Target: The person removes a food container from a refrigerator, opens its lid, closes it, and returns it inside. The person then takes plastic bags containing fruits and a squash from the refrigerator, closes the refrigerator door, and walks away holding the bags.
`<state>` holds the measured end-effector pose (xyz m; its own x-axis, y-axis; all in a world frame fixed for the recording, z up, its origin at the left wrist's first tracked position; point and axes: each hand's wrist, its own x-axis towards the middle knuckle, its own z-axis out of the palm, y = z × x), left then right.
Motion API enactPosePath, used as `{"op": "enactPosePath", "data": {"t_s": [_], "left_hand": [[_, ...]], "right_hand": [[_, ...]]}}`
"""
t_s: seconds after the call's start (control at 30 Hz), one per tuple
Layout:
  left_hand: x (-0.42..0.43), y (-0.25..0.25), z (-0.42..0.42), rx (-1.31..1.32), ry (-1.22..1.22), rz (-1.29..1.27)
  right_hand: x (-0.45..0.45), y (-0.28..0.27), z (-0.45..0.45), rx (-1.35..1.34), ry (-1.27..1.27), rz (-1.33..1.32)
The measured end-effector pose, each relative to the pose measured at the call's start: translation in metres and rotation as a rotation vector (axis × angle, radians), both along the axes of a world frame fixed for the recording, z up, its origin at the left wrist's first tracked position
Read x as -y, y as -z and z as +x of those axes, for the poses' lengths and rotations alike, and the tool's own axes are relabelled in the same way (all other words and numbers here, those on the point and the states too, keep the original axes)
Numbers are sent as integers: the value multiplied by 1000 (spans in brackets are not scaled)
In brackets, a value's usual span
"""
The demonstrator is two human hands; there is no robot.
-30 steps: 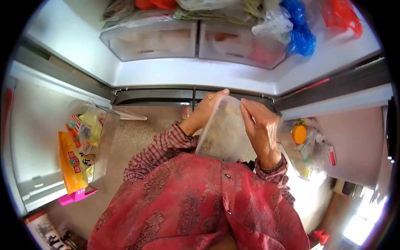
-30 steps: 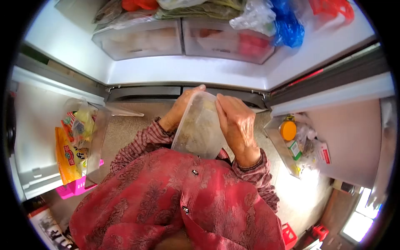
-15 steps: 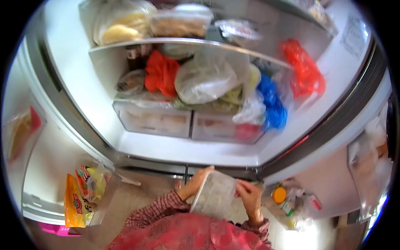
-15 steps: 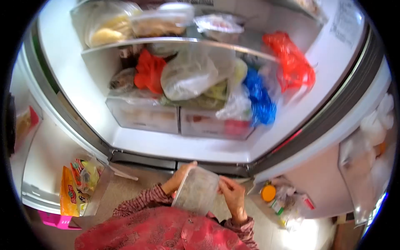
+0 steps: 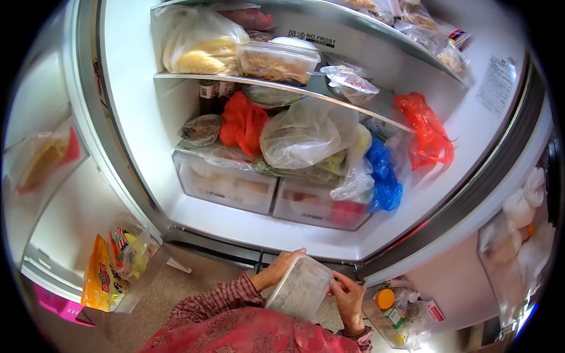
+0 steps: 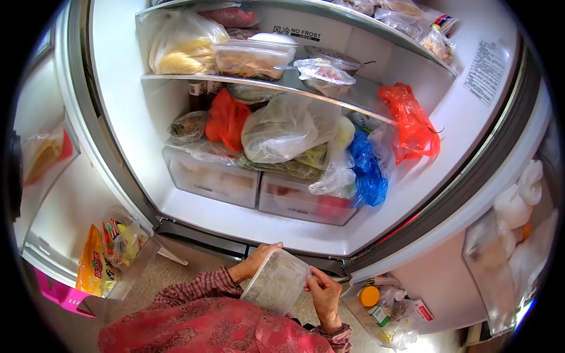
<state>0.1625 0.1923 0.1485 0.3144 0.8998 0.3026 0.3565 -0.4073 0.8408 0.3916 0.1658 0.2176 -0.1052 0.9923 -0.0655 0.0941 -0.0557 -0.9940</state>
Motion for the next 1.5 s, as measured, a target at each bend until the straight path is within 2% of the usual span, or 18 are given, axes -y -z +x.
{"op": "enactPosePath", "data": {"t_s": [0.2,0.3,0.6,0.67,0.8,0.87,0.97,1.03,1.17,1.23,1.33,1.37,1.43,1.47,1.5], "left_hand": [[-1,23,3,-7,-49,43],[-1,21,1,-16,-8,110],[5,10,3,-20,-91,183],[10,1,4,20,-96,41],[7,14,4,141,-32,-149],[12,15,2,24,-79,63],[19,1,1,-68,-90,124],[1,56,-3,94,-24,-179],[5,85,-5,29,-6,-151],[11,81,-6,30,-20,-146],[19,51,-2,49,-84,-141],[26,20,1,-2,-127,-89],[17,35,4,71,-131,-53],[6,31,2,256,-40,-418],[12,29,8,160,-107,-163]], "right_hand": [[4,-3,1,146,17,135],[6,-3,0,108,42,108],[9,-7,3,1,29,-4],[12,-9,2,-25,42,-28],[17,-9,3,-62,32,-42],[20,-9,4,-48,36,-52],[23,-10,6,-19,22,-47],[23,-15,6,-4,6,-45],[26,-29,3,57,2,-58],[23,-19,5,-34,-6,-47],[22,-24,4,17,-19,-71],[20,-26,4,19,-33,-74],[16,-21,7,-12,-72,-112],[12,-18,6,-51,-113,-137],[9,-16,5,-46,-132,-139]]}}
